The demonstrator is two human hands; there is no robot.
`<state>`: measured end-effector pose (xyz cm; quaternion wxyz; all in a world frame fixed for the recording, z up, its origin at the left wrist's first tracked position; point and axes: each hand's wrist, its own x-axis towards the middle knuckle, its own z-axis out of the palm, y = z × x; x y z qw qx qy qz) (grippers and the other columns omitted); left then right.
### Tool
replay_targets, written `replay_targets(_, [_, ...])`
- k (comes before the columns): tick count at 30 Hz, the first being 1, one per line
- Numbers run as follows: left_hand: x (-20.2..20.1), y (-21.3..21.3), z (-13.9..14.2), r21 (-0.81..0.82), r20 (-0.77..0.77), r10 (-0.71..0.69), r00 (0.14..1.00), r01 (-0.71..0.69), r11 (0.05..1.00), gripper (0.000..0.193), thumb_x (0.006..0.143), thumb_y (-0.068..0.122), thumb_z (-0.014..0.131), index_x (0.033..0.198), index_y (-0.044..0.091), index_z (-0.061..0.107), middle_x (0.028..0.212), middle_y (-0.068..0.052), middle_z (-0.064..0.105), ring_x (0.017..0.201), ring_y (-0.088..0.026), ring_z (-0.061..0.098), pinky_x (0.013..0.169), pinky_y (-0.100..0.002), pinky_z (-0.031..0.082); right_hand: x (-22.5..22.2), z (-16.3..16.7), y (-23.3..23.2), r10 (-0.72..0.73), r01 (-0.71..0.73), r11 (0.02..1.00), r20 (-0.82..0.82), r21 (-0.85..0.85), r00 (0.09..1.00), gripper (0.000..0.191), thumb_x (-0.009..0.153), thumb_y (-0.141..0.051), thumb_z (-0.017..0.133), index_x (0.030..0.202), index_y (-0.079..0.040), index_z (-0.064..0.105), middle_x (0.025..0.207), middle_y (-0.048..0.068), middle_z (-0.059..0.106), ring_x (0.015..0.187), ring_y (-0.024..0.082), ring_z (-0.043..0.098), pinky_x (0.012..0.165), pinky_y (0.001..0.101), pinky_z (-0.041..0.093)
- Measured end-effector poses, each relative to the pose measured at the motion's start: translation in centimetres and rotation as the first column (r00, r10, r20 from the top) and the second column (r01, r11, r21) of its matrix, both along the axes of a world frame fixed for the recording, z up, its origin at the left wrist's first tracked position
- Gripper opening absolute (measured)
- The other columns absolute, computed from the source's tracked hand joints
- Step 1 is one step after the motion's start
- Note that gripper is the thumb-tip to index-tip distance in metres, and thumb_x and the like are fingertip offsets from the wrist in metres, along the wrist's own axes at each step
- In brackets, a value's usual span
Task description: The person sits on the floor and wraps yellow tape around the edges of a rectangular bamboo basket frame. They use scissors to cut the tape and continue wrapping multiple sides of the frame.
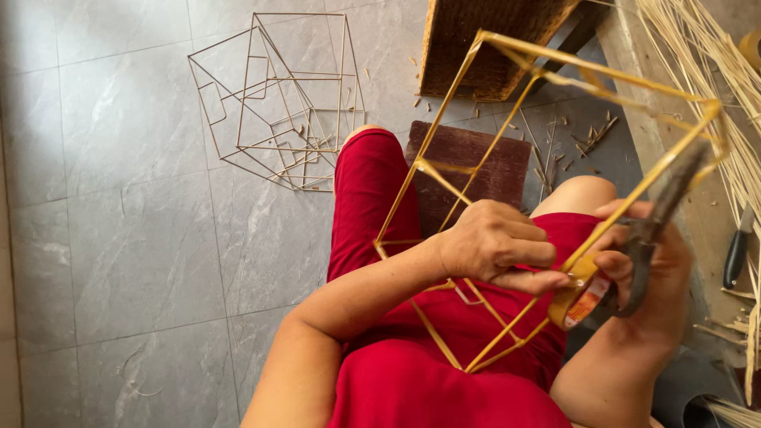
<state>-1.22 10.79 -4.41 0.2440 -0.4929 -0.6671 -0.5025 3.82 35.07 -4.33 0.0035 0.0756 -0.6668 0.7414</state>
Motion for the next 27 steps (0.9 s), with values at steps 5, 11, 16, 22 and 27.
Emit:
replay_targets(5, [-3.1,-0.4,-1.6,0.114,0.079,-0.068,0.995,0.059,0.992,0.024,0.094,0.025,0.077,0.080,0.011,0.064,0.077,-0.005,0.056,0.068,-0.022,0.060,0.058,-0.035,0.048,-2.5,0.3,-1.0,-0.040,0.054,0.996,-0.203,0.064,0.978,0.042,0.101,-0.008,0.080,0.131,0.003,0.053,0.081,0.005,0.066,0.069,0.010,0.062,0.063,0.0202,0.049])
replay_targets(11, [-4.2,-3.9,-8.4,0.211,0.565,-0.011,0.825,-0.131,0.969,0.015,0.101,0.019,0.066,0.102,0.005,0.068,0.094,-0.005,0.065,0.088,-0.012,0.064,0.077,-0.027,0.053,-5.9,-3.3,-7.4,-0.053,0.230,0.871,-0.382,0.434,0.923,0.042,0.093,-0.003,0.088,0.121,-0.002,0.056,0.080,0.000,0.062,0.072,0.008,0.060,0.066,0.0216,0.050])
replay_targets(16, [-1.9,-5.6,-12.7,0.445,0.827,-0.375,0.418,-0.082,0.892,0.021,0.110,0.021,0.062,0.105,0.001,0.064,0.095,0.000,0.064,0.089,-0.006,0.058,0.079,-0.024,0.050,-4.4,-3.4,-11.0,-0.029,0.157,0.881,-0.279,0.446,0.960,0.047,0.085,-0.005,0.088,0.121,-0.002,0.057,0.084,-0.002,0.063,0.076,0.006,0.062,0.069,0.0224,0.054])
replay_targets(22, [-0.6,-7.9,-11.9,0.485,0.822,-0.462,0.332,0.017,0.874,0.016,0.102,0.017,0.070,0.109,0.004,0.064,0.104,0.001,0.068,0.101,-0.008,0.064,0.092,-0.025,0.053,-4.2,-1.1,-9.8,0.121,0.006,0.945,-0.367,0.326,0.922,0.042,0.094,-0.004,0.087,0.121,-0.003,0.054,0.096,0.012,0.062,0.082,0.014,0.070,0.075,0.0244,0.056])
replay_targets(27, [-0.4,-8.6,-10.2,0.431,0.841,-0.422,0.338,0.053,0.901,0.017,0.099,0.017,0.075,0.105,0.003,0.067,0.102,0.001,0.066,0.098,-0.009,0.063,0.091,-0.026,0.053,-3.1,0.8,-6.6,0.069,-0.060,0.994,-0.109,0.090,0.992,0.041,0.099,-0.009,0.082,0.127,0.000,0.053,0.076,0.007,0.066,0.053,0.010,0.058,0.049,0.0202,0.042])
